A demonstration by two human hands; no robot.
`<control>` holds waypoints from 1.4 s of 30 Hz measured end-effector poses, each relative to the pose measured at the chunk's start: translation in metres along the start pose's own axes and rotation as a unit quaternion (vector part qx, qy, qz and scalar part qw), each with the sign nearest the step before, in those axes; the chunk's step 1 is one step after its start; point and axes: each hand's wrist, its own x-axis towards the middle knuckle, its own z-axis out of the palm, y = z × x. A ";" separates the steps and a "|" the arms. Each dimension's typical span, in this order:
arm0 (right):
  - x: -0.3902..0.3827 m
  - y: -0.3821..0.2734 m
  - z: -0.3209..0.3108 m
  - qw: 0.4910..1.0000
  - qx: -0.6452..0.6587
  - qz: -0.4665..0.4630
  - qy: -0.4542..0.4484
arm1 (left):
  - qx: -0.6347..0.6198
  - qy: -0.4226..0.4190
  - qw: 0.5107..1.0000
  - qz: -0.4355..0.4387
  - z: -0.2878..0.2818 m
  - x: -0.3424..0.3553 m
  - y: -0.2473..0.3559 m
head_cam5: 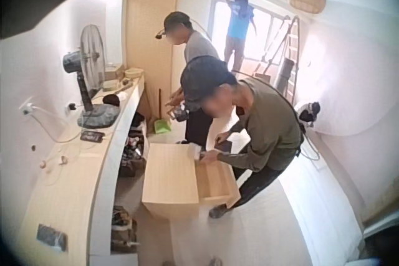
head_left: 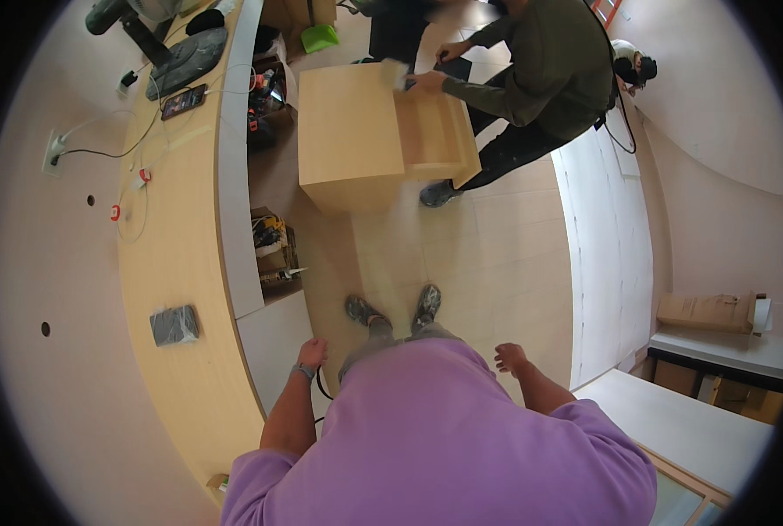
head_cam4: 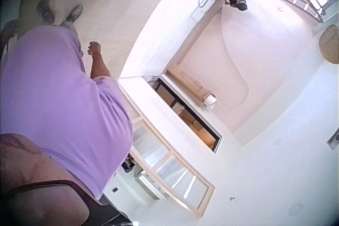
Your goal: The person organizes items on a counter, retrieves a newspaper, and pours paint from a large can into a smaller container. They then stir the paint in the smaller container using a stick.
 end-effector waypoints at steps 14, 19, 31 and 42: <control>0.004 -0.149 0.004 0.975 -0.003 -0.216 -0.053 | -0.090 0.101 0.988 0.069 0.041 -0.042 0.036; 0.024 -0.154 -0.014 0.980 -0.012 -0.190 -0.057 | -0.098 0.090 0.991 0.000 0.067 -0.072 -0.024; 0.021 -0.164 -0.002 0.978 -0.070 -0.181 -0.075 | -0.119 0.107 0.987 -0.004 0.066 -0.074 -0.053; -0.008 -0.213 0.021 0.971 -0.087 -0.220 -0.034 | 0.214 0.479 0.739 0.423 -0.056 -0.135 0.166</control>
